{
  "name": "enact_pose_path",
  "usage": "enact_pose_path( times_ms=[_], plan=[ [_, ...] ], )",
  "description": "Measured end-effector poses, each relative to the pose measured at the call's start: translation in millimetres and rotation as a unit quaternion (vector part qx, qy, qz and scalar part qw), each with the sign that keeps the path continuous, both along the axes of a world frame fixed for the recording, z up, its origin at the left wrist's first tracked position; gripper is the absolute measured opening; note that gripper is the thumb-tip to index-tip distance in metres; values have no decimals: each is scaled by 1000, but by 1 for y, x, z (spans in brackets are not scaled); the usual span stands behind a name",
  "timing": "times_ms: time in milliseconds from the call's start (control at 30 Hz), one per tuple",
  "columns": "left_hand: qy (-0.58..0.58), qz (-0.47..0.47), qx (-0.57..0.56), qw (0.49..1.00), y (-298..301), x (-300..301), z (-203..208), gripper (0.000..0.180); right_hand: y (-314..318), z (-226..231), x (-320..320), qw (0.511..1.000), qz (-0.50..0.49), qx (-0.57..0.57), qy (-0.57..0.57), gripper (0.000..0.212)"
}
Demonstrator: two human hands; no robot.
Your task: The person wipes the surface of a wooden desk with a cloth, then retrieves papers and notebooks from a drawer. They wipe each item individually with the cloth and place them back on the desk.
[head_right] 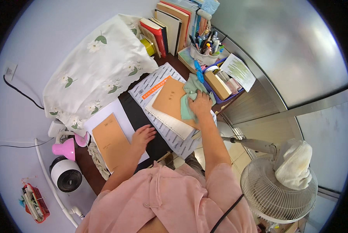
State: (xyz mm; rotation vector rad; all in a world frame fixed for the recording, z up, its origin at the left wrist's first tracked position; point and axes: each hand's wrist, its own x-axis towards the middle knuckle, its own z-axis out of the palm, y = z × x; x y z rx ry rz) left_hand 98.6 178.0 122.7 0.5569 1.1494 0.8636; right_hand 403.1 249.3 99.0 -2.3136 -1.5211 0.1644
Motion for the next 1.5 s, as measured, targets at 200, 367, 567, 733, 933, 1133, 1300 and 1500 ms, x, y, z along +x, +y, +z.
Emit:
enact_pose_path(
  times_ms=[200,367,567,733,933,1133,1300,1500],
  plan=[
    [-16,-60,-114,992,4,64,-27,49,-55,9,-28,992,123,-16,14,47],
    [-3,-54,-134,990,3,67,-33,52,-95,5,-39,971,129,89,180,44],
    [-55,-54,-149,986,12,91,-39,54,-8,-13,29,980,88,155,-87,52],
    [-44,-45,-150,987,11,93,-31,53,-28,16,13,988,62,-33,137,58],
    [12,-55,-152,987,7,86,-34,51,-77,14,-24,977,36,49,205,49],
    [-4,-42,-163,986,10,103,-35,42,-36,-14,-30,989,110,86,50,45],
    [-32,1,-162,986,11,100,-46,27,-50,-19,-66,958,191,100,191,47],
    [-22,21,-123,992,14,117,-32,24,-68,-11,-53,949,43,154,273,44]
  ],
)
